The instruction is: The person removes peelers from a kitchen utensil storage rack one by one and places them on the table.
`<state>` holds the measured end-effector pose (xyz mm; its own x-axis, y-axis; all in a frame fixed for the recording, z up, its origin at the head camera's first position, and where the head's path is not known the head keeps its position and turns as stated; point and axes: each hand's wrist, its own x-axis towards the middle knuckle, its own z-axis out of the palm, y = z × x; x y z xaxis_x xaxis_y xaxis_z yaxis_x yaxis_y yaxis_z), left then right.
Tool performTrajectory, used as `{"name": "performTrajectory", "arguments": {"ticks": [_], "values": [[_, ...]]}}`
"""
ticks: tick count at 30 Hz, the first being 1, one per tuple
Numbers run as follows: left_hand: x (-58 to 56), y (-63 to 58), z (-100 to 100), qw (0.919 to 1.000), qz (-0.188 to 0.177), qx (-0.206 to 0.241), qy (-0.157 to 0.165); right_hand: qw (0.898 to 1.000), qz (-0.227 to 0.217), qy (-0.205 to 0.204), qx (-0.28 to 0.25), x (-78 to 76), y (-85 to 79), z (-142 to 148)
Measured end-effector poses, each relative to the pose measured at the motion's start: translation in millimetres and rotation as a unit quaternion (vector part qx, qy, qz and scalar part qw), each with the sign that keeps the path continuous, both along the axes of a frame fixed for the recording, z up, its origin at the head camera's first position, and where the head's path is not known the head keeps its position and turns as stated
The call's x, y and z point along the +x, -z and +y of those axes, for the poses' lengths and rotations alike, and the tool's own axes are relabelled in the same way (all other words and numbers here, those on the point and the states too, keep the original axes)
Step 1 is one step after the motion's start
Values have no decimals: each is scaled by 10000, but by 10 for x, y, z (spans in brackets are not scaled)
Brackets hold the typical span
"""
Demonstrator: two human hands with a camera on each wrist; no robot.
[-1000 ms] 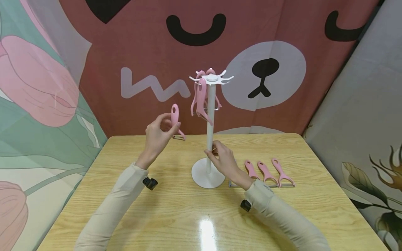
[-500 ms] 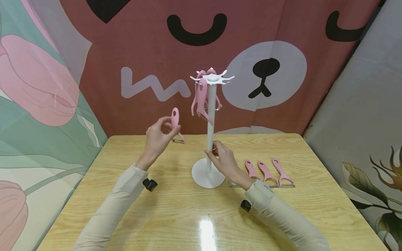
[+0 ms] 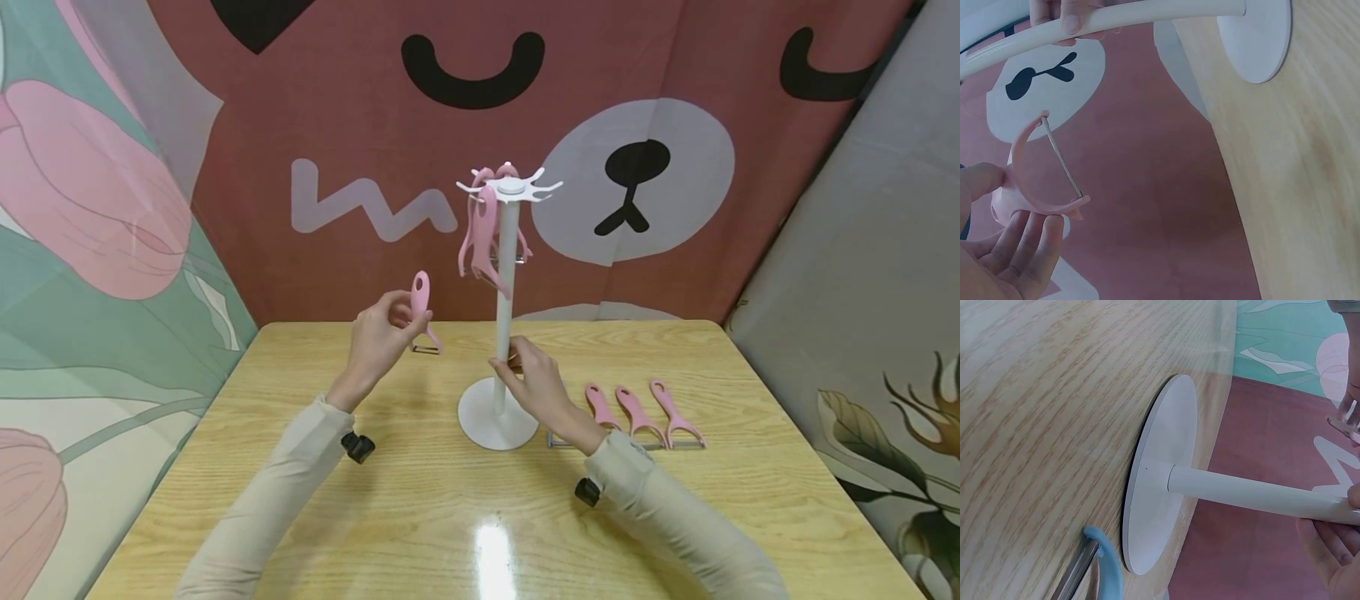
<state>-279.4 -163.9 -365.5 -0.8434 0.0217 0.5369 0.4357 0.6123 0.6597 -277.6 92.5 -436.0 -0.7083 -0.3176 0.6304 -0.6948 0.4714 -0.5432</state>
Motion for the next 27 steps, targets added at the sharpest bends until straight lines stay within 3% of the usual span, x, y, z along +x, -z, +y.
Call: {"name": "performTrajectory", "arguments": {"ticks": [11, 20, 27], "values": [[13, 120, -16, 9996, -145, -247, -69, 10000, 16, 5, -5, -2, 11, 1], [37, 210, -19, 9963, -646, -542, -145, 10000, 43, 27, 11, -5, 11, -2], [23, 244, -33, 9949, -700, -692, -227, 10000, 17, -14, -5, 9, -1, -1]]}}
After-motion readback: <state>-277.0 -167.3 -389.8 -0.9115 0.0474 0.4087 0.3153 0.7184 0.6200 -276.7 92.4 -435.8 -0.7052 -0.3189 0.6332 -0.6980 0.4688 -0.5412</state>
